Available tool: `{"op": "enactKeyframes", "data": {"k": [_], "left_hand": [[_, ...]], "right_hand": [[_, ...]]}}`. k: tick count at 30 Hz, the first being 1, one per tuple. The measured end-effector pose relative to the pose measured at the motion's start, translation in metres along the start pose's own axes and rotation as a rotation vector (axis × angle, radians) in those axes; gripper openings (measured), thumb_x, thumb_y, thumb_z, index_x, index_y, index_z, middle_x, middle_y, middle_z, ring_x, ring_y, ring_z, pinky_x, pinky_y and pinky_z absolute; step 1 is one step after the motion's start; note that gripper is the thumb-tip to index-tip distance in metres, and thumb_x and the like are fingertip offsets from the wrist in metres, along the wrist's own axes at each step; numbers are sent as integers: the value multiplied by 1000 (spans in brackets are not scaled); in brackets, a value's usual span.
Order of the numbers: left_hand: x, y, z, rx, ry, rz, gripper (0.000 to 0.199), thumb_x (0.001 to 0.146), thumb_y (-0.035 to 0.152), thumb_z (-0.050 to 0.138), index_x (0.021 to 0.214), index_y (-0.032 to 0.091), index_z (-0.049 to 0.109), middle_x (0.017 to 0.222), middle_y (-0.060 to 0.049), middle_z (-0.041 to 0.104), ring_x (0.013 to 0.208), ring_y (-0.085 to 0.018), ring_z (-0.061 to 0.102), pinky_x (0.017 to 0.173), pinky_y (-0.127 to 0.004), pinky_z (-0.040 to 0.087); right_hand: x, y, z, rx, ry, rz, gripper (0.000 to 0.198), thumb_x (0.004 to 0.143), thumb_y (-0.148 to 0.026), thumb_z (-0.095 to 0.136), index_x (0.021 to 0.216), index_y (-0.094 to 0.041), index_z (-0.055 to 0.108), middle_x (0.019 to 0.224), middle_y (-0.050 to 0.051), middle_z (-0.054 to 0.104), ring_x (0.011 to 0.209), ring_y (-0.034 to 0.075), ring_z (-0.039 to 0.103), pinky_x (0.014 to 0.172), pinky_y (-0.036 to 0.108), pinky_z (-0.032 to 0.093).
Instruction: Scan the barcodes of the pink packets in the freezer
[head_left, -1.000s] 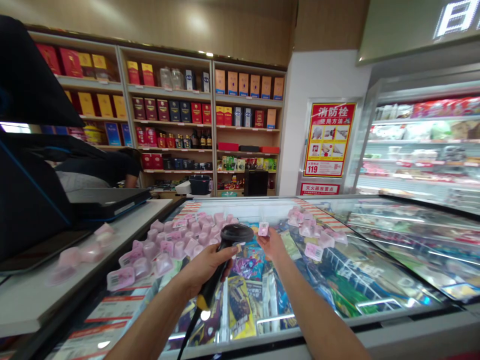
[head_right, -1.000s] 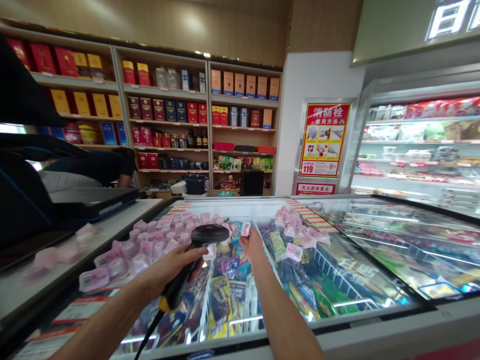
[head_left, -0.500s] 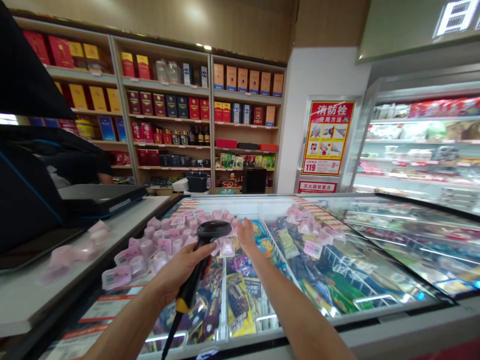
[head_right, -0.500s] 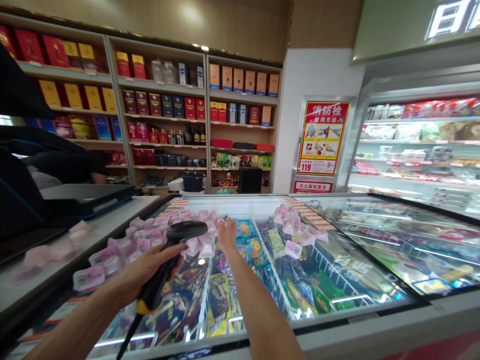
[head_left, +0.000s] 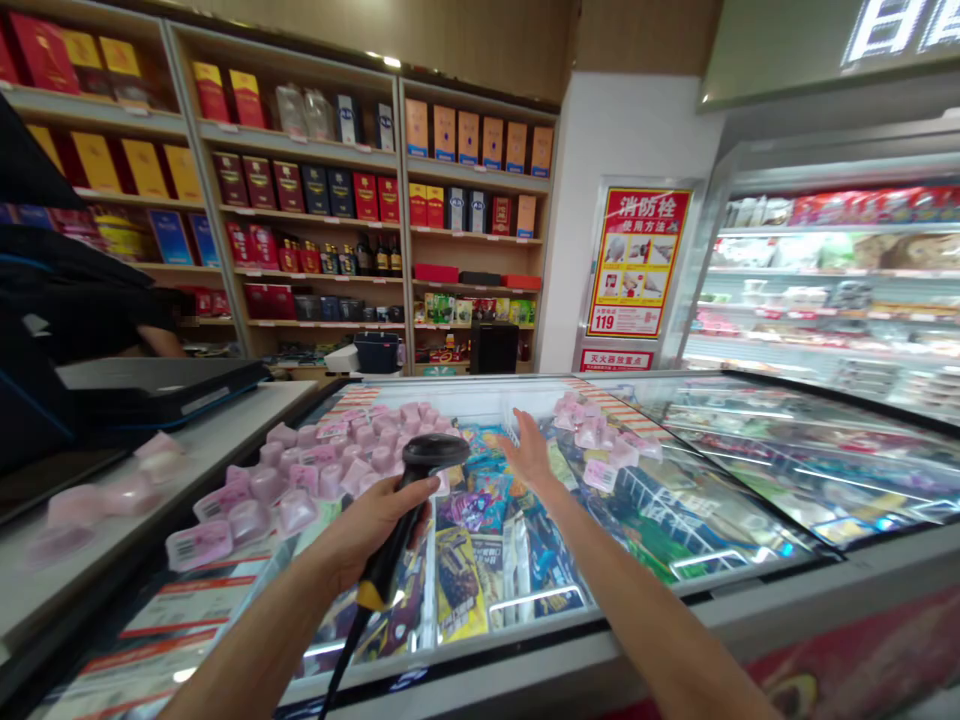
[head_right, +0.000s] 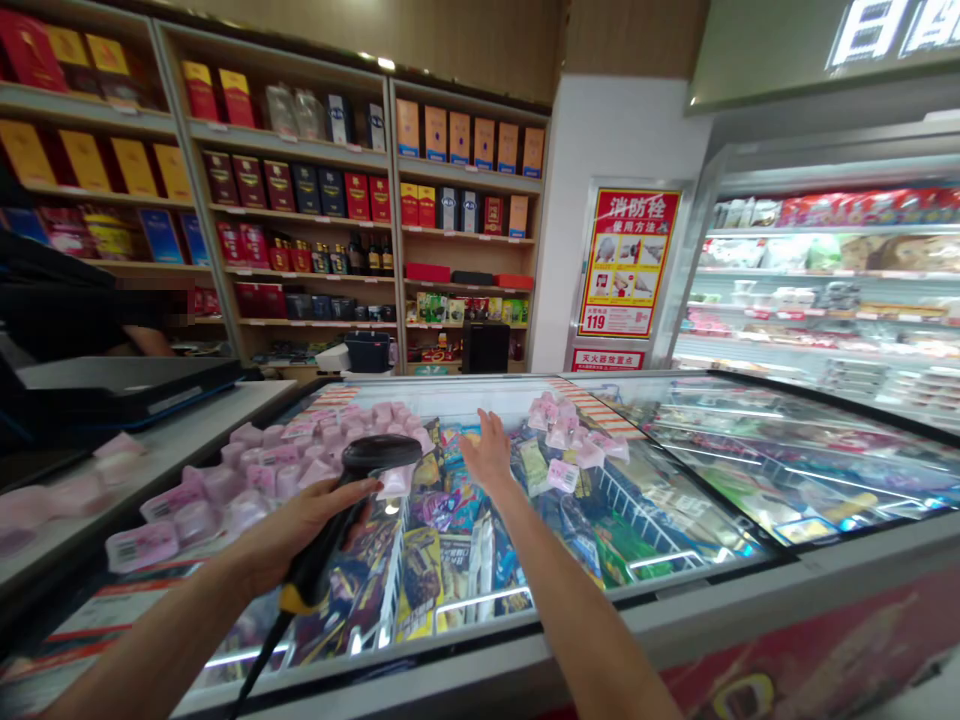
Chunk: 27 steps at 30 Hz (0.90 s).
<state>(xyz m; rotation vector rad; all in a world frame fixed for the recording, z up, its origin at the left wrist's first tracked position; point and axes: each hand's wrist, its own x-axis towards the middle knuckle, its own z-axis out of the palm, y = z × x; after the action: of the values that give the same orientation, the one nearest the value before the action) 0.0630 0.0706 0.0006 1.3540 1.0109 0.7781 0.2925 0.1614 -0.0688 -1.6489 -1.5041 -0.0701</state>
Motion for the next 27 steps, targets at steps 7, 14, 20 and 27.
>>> {"op": "enactKeyframes", "data": {"k": [7, 14, 20, 27], "left_hand": [[2, 6, 28, -17, -54, -29, 28, 64, 41, 56, 58, 16, 46, 46, 4, 48, 40, -7, 42, 42, -19, 33], [1, 9, 34, -3, -85, -45, 29, 62, 41, 57, 54, 16, 44, 43, 4, 47, 39, -7, 41, 42, -20, 33], [-3, 11, 27, -25, -104, -34, 27, 63, 40, 57, 58, 15, 46, 47, 4, 48, 41, -6, 42, 41, -19, 32], [-7, 10, 17, 69, -113, -1, 29, 66, 41, 54, 56, 14, 48, 43, 4, 47, 38, -6, 41, 41, -19, 32]], "right_hand": [[-26, 76, -84, -383, 34, 139, 46, 70, -33, 46, 114, -18, 45, 120, 11, 43, 113, 25, 36, 88, 38, 30], [-25, 85, -88, -207, -106, 229, 16, 62, -23, 53, 75, -17, 60, 77, 7, 62, 80, 20, 55, 69, 28, 38], [-8, 39, -50, 792, -57, 575, 15, 56, -28, 53, 65, -18, 48, 50, -3, 54, 54, 14, 54, 52, 25, 41], [8, 10, -16, 959, -27, 588, 11, 55, -25, 52, 60, -19, 44, 50, -4, 55, 54, 14, 56, 51, 25, 43]]}}
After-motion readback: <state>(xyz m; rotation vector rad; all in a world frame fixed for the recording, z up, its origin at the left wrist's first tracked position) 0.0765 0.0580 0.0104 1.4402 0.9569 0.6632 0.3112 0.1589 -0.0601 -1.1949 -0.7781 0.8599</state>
